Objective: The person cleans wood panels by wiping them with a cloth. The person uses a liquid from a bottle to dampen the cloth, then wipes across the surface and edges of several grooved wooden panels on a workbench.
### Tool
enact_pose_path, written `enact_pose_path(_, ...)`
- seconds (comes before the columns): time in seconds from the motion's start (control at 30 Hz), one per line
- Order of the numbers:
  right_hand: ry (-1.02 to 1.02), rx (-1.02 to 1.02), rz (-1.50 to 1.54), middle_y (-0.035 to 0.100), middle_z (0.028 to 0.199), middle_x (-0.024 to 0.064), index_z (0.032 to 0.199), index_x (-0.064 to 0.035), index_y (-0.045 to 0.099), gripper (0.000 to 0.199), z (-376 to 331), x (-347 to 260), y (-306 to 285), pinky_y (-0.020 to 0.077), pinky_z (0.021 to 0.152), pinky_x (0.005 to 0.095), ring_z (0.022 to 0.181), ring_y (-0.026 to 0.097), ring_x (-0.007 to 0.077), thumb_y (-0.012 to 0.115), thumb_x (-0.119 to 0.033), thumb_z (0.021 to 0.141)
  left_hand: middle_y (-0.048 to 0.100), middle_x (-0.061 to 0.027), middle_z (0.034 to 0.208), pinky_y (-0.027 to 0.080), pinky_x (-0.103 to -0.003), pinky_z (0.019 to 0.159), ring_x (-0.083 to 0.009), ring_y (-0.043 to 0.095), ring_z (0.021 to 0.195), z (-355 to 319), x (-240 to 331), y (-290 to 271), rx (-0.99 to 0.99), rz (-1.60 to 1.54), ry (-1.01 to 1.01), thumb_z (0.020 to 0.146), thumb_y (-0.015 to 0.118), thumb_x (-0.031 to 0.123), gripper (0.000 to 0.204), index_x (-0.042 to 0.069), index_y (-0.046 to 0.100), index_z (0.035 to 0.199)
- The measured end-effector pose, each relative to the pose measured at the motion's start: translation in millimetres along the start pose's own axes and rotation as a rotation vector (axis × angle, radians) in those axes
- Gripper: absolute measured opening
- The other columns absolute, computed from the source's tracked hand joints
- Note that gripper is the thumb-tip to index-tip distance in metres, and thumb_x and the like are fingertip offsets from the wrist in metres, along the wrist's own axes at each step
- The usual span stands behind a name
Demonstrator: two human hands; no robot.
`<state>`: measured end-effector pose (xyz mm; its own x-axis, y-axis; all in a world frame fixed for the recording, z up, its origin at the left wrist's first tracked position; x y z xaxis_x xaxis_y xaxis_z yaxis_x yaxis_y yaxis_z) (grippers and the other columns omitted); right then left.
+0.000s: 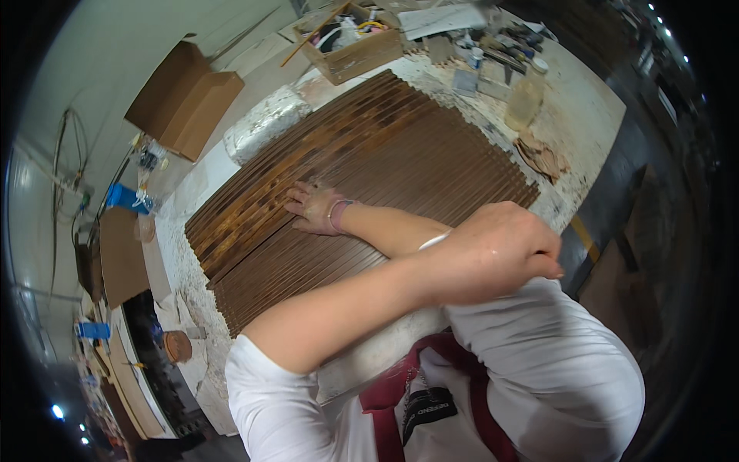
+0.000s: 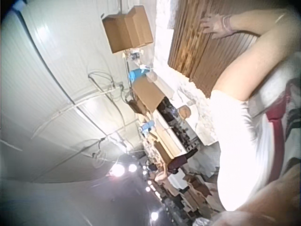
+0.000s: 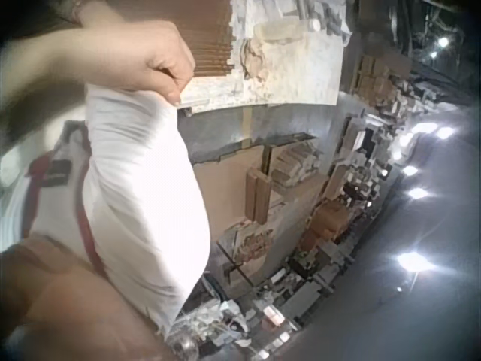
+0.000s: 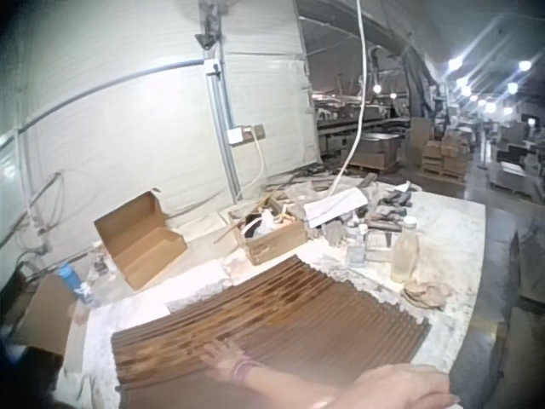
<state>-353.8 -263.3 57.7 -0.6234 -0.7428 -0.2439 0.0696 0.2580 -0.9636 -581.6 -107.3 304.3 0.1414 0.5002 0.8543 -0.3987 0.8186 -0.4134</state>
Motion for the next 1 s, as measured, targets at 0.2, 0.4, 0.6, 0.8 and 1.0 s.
enact_pose_path(0.2, 0.043, -0.023, 0.089, 0.02, 0.159, 0.004, 0.149, -0.0186, 0.035, 0.063, -4, -1, -4, 0.0102, 0.119, 0.0446, 0.148, 0.014, 0.025, 0.038, -0.053, 0.096, 0.064, -0.0113, 0.082, 0.049, -0.036, 0.071, -0.0283, 0.062, 0.081, -23, -6, -22, 0.092, 0.358, -0.138, 0.088, 0.065, 0.025, 0.022, 0.003, 0.068, 0.089)
enact_pose_path(0.4, 0.034, 0.017, 0.036, 0.022, 0.159, 0.0044, 0.148, -0.0168, 0.036, 0.063, -5, 4, 0, 0.0174, 0.117, 0.0451, 0.147, 0.014, 0.0247, 0.04, -0.052, 0.096, 0.066, -0.0098, 0.084, 0.05, -0.034, 0.074, -0.0234, 0.063, 0.08, -56, -18, -29, 0.016, 0.199, -0.345, 0.089, 0.063, 0.021, 0.021, 0.001, 0.067, 0.091)
enact_pose_path(0.6, 0.005, 0.025, 0.03, 0.024, 0.158, 0.0053, 0.146, -0.0155, 0.039, 0.063, -4, -7, -9, 0.0213, 0.117, 0.0455, 0.147, 0.015, 0.0251, 0.041, -0.052, 0.095, 0.065, -0.0115, 0.082, 0.049, -0.036, 0.07, -0.0286, 0.063, 0.077, -38, 11, -16, -0.05, 0.165, -0.166, 0.088, 0.065, 0.022, 0.022, 0.001, 0.063, 0.088)
enact_pose_path(0.8, 0.022, -0.029, 0.034, 0.024, 0.157, 0.0068, 0.147, -0.0135, 0.037, 0.063, -8, 8, -7, 0.0187, 0.117, 0.045, 0.147, 0.015, 0.0264, 0.039, -0.052, 0.096, 0.063, -0.0143, 0.084, 0.047, -0.037, 0.066, -0.0307, 0.062, 0.077, -31, -2, -32, -0.204, 0.448, -0.449, 0.088, 0.068, 0.027, 0.03, -0.003, 0.062, 0.092)
enact_pose_path(1.0, -0.025, 0.029, 0.041, 0.025, 0.157, 0.0075, 0.146, -0.013, 0.039, 0.062, -2, -10, -6, 0.0162, 0.117, 0.0463, 0.147, 0.015, 0.0274, 0.036, -0.05, 0.096, 0.062, -0.0179, 0.076, 0.048, -0.038, 0.066, -0.0318, 0.061, 0.071, 2, -26, -12, -0.074, -0.131, -0.241, 0.09, 0.065, 0.028, 0.03, -0.002, 0.067, 0.085)
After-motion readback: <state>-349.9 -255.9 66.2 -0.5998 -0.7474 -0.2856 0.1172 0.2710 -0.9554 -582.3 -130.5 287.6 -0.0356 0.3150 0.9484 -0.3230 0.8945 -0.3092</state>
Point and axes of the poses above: each hand's wrist, its own z-axis towards the middle knuckle, its own y-axis out of the palm, x = y × z, the point moved 7 cm from there along z, towards the middle knuckle
